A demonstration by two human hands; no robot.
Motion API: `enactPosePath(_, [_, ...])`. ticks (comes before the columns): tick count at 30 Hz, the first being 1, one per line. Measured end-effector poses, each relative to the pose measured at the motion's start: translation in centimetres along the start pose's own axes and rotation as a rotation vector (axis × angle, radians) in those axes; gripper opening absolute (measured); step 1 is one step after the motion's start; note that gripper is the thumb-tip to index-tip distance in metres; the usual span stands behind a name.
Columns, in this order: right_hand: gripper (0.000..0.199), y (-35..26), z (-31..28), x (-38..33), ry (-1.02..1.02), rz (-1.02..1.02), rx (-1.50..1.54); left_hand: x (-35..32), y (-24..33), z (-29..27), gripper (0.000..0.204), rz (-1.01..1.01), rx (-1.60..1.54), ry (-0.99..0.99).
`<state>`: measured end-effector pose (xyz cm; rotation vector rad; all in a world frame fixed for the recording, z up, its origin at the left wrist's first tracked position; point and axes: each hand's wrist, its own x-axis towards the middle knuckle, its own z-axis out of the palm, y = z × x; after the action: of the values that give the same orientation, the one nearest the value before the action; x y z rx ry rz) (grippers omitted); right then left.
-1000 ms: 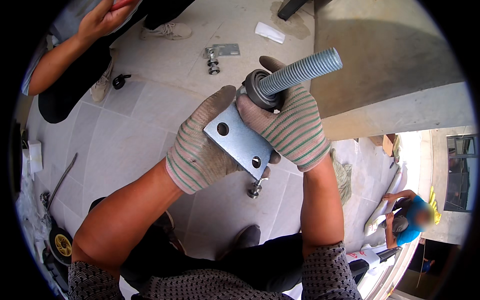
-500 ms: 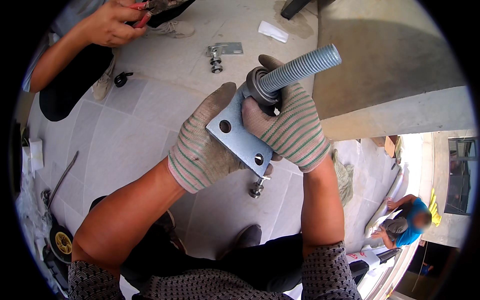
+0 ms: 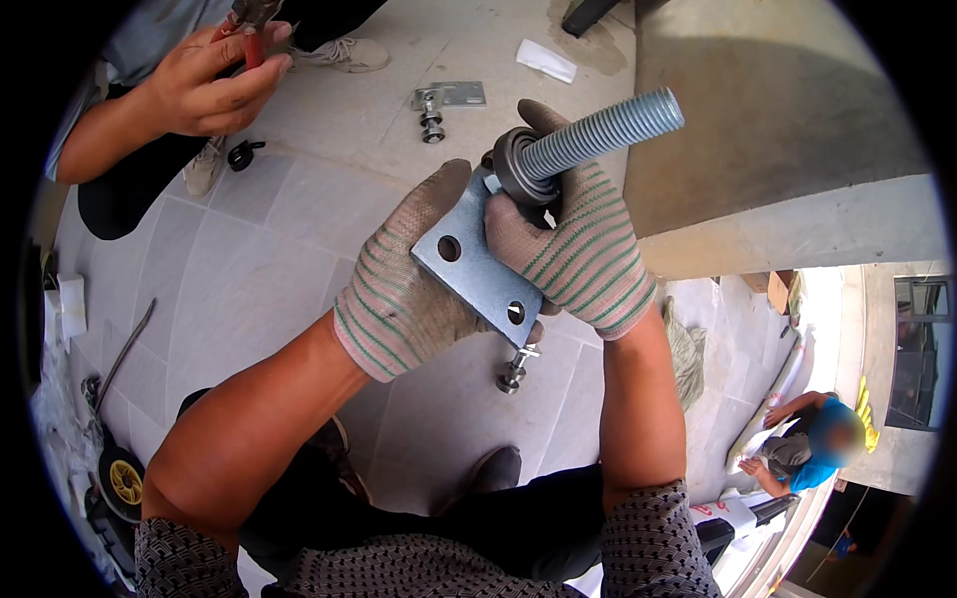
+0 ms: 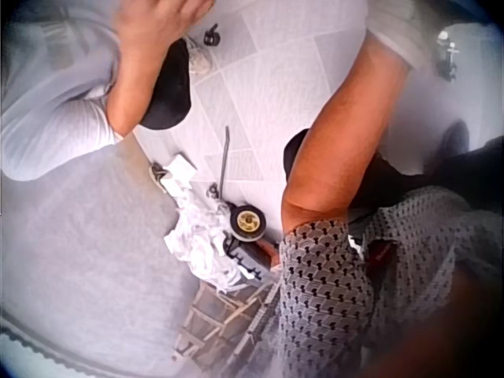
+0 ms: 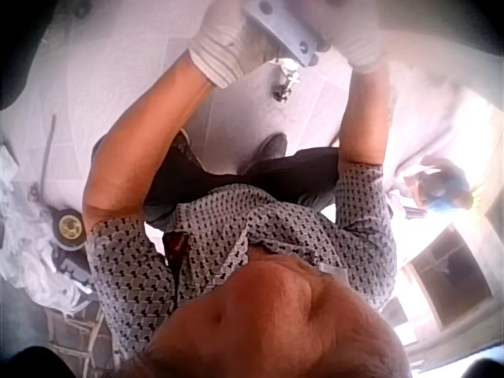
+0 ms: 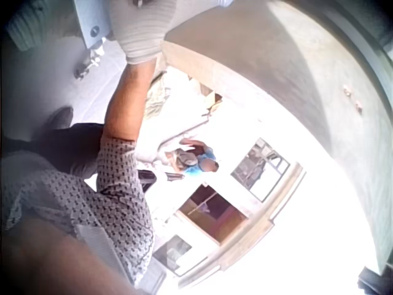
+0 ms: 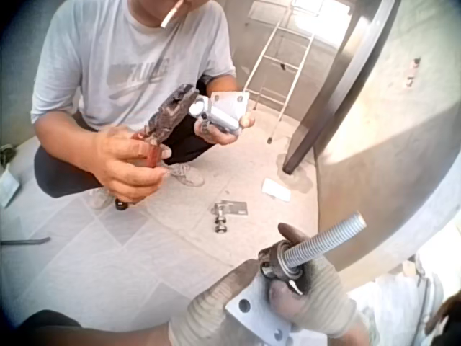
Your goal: The person sits on the floor and assembles metal hardware components, including threaded rods, nuts, washers, and metal plates. They thread nuts onto rods, place washers, and attach plates to the rods, creating several assembled units. Another person is visible in the background working on similar tasks.
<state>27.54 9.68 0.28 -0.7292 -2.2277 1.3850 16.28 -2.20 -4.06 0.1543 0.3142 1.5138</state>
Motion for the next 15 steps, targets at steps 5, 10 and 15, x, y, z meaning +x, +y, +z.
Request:
enactPosePath(5, [0.1, 0.8, -0.7, -0.2, -0.031, -0.119, 0.178, 0.1, 0.2, -1.4, 0.075, -0.039, 0.016, -0.136])
enactPosePath(10, [0.094, -0.3, 0.9, -0.2, 0.119, -0.035, -0.124, 0.1, -0.3, 0.7, 0.08, -0.004, -0.032, 0.065])
enactPosePath(15, [0.081, -0.7, 1.1, -0.1, 0.113, 0.035, -0.139, 0.2, -0.3, -0.4, 0.082, 0.003, 0.039, -0.016])
